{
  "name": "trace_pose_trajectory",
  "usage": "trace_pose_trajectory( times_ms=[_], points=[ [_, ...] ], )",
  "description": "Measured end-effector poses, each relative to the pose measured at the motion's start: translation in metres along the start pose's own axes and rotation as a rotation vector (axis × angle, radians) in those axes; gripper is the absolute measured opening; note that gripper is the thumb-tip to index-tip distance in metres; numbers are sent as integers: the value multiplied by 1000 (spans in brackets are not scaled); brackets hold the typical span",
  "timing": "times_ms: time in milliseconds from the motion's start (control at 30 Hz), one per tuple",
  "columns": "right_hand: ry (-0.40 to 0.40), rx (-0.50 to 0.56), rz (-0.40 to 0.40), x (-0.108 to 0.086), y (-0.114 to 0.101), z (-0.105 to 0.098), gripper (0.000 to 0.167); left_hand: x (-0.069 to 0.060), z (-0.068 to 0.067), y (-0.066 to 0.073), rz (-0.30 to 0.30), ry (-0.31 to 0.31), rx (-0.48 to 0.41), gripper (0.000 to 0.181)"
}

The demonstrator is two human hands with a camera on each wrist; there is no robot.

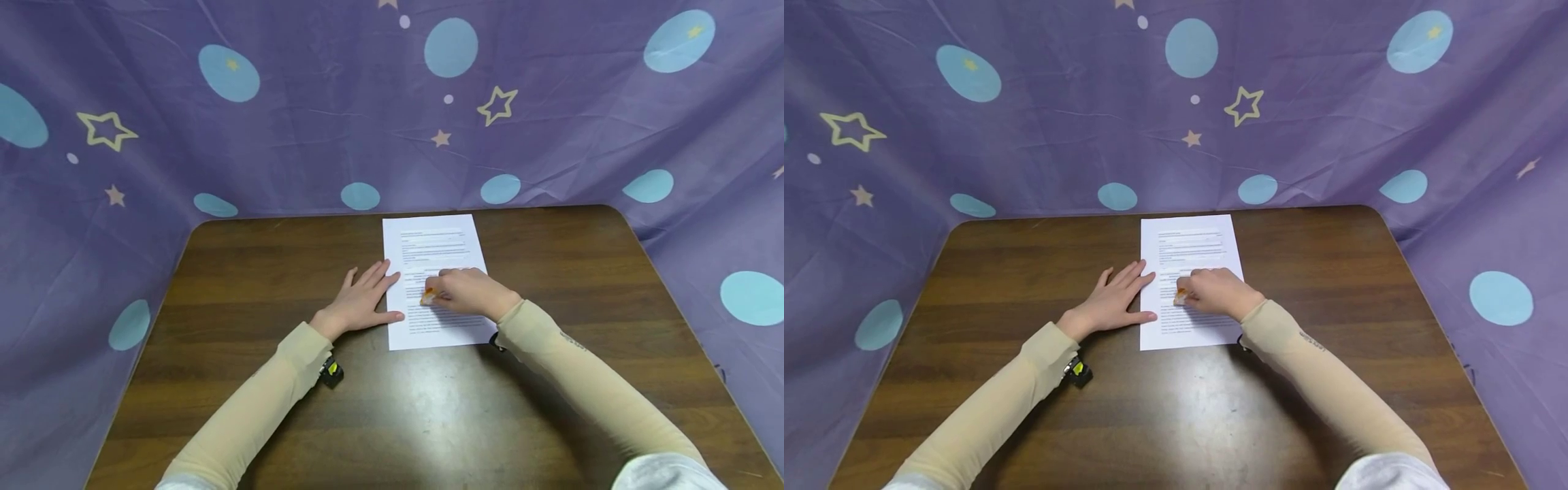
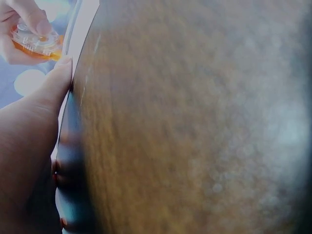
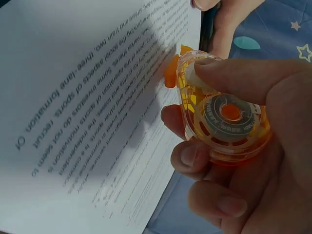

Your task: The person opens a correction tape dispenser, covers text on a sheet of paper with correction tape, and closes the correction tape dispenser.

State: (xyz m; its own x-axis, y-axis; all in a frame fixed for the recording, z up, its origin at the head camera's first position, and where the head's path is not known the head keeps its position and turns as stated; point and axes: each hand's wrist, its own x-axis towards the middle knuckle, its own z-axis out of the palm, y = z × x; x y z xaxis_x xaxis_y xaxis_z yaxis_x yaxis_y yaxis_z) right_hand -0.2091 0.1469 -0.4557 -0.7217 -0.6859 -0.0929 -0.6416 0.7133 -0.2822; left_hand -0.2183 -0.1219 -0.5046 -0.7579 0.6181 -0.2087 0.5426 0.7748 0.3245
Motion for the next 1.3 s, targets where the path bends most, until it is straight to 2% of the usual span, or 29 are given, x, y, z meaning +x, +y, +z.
trace_pose_trajectory(
  times_ms=[233,600,1300],
  points=[
    [-8,2,-22,5,-5,4,12,1,0,-1,-13,-20,13,95],
    [-16,-28,-59,17,-18,3,12,0,-1,0,-3,-7,23,93],
    [-5,-37,-10,13,-22,9,9,0,2,-3,-2,-1,24,94]
  ],
)
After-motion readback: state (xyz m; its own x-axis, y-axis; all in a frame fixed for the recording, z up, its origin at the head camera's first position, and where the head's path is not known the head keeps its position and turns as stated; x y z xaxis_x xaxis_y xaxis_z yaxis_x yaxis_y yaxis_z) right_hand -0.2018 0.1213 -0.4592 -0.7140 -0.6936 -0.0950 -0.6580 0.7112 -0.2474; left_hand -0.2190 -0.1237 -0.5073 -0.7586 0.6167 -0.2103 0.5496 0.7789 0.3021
